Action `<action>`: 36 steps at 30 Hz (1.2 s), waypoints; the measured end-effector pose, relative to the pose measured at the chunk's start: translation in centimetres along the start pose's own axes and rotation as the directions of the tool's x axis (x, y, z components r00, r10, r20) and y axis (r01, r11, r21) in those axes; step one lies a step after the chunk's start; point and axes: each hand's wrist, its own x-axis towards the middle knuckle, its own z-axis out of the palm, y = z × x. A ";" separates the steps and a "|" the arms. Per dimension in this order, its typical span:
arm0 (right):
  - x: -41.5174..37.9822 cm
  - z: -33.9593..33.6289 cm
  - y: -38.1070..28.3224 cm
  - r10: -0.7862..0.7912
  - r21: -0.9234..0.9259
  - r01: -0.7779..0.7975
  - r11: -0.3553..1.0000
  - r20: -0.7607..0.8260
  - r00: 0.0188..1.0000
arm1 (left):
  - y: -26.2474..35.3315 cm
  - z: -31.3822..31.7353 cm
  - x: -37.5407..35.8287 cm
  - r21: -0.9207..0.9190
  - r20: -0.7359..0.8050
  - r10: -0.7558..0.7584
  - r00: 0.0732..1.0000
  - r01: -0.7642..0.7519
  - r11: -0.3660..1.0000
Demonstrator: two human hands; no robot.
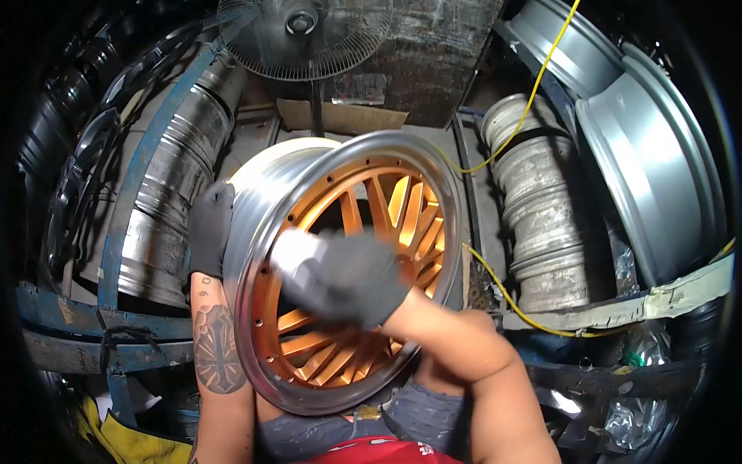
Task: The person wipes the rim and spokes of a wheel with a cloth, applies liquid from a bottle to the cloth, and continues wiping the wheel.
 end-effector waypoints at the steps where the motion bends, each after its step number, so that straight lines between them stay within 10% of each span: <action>1: 0.2 -0.1 1.0 0.041 -0.088 -0.043 0.995 -0.025 0.999 | 0.1 -0.2 -0.4 -0.008 0.016 -0.024 1.000 0.025 1.000; 10: -0.2 -1.6 2.0 0.037 -0.068 -0.040 0.997 -0.037 0.999 | 0.6 -0.8 -0.8 -0.082 0.090 -0.032 0.995 0.039 0.996; 13: -0.2 -1.6 -0.8 0.015 0.270 -0.018 0.963 0.013 1.000 | -0.4 -0.4 -0.6 -0.127 0.056 -0.024 0.998 0.031 0.991; 15: -1.2 -1.2 -2.0 -0.321 0.623 0.208 0.754 0.073 0.944 | -0.9 -0.2 -0.6 -0.072 0.030 -0.016 0.999 0.018 0.997; 20: -3.7 -2.3 3.7 0.278 0.672 -0.204 0.712 -0.003 0.961 | -3.5 -0.3 1.2 -0.025 0.105 -0.038 0.994 0.041 0.999; 22: -4.2 -5.0 4.9 0.703 0.671 -0.738 0.066 0.494 0.512 | -4.6 -0.1 1.7 0.044 0.112 -0.063 0.992 0.058 0.997; 25: -6.0 -3.7 7.3 0.736 0.660 -0.664 0.351 0.243 0.631 | -4.9 -0.3 1.9 0.152 0.096 -0.077 0.992 0.062 0.986; 30: -7.5 -3.1 8.6 0.676 0.607 -0.655 0.449 0.249 0.694 | -2.8 -1.2 -0.5 0.177 0.074 -0.017 0.997 0.004 0.984; 36: -7.2 -2.9 9.1 0.750 0.600 -0.749 0.281 0.349 0.562 | -0.1 -2.1 -2.7 0.199 0.103 -0.024 0.994 0.003 0.980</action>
